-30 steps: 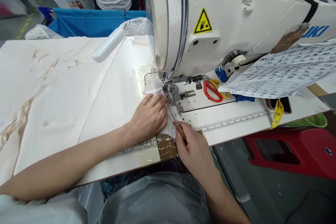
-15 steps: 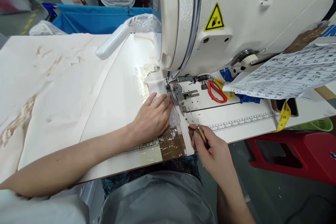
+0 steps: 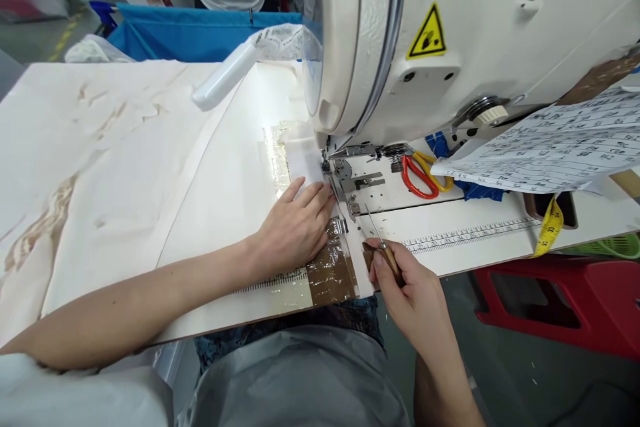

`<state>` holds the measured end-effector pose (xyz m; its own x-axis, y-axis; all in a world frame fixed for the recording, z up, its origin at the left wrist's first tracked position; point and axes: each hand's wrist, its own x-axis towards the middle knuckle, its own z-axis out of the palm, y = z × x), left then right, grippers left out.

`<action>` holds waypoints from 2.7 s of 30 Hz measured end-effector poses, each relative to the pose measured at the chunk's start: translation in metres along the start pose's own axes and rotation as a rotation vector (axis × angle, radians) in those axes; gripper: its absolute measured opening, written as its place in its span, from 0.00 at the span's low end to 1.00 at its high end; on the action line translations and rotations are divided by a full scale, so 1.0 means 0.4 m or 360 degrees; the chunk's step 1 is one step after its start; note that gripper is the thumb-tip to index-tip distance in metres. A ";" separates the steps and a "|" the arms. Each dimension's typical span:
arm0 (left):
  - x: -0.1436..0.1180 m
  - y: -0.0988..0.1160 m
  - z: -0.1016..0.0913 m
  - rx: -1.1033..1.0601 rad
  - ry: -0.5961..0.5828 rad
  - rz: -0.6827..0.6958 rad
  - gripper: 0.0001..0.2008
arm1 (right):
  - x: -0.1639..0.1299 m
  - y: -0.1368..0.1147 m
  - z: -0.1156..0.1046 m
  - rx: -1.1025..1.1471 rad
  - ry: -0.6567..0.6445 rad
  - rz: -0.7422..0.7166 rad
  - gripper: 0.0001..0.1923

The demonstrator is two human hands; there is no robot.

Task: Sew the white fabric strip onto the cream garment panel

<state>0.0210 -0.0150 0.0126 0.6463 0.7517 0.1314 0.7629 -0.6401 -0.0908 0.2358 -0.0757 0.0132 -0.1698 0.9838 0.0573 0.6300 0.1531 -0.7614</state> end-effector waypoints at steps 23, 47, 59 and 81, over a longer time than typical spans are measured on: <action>0.024 -0.039 0.015 -0.0065 0.0012 -0.0103 0.21 | 0.048 -0.024 0.071 -0.0195 0.0234 -0.0614 0.10; 0.028 -0.063 0.043 -0.0230 0.0134 -0.0139 0.20 | 0.098 -0.075 0.147 -0.1449 0.0345 -0.0639 0.13; 0.038 -0.104 0.044 -0.0433 0.0177 -0.0224 0.18 | 0.075 -0.075 0.132 -0.1195 0.0318 -0.0612 0.16; -0.776 -0.180 -0.131 0.0120 0.0434 -0.1936 0.16 | 0.049 -0.009 0.144 -0.0820 0.0497 -0.0881 0.19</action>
<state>-0.2353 -0.2106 0.0300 -0.4958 0.7861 0.3691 0.8679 0.4637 0.1782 0.1867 -0.0623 -0.0202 -0.3873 0.7222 0.5730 0.7990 0.5730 -0.1822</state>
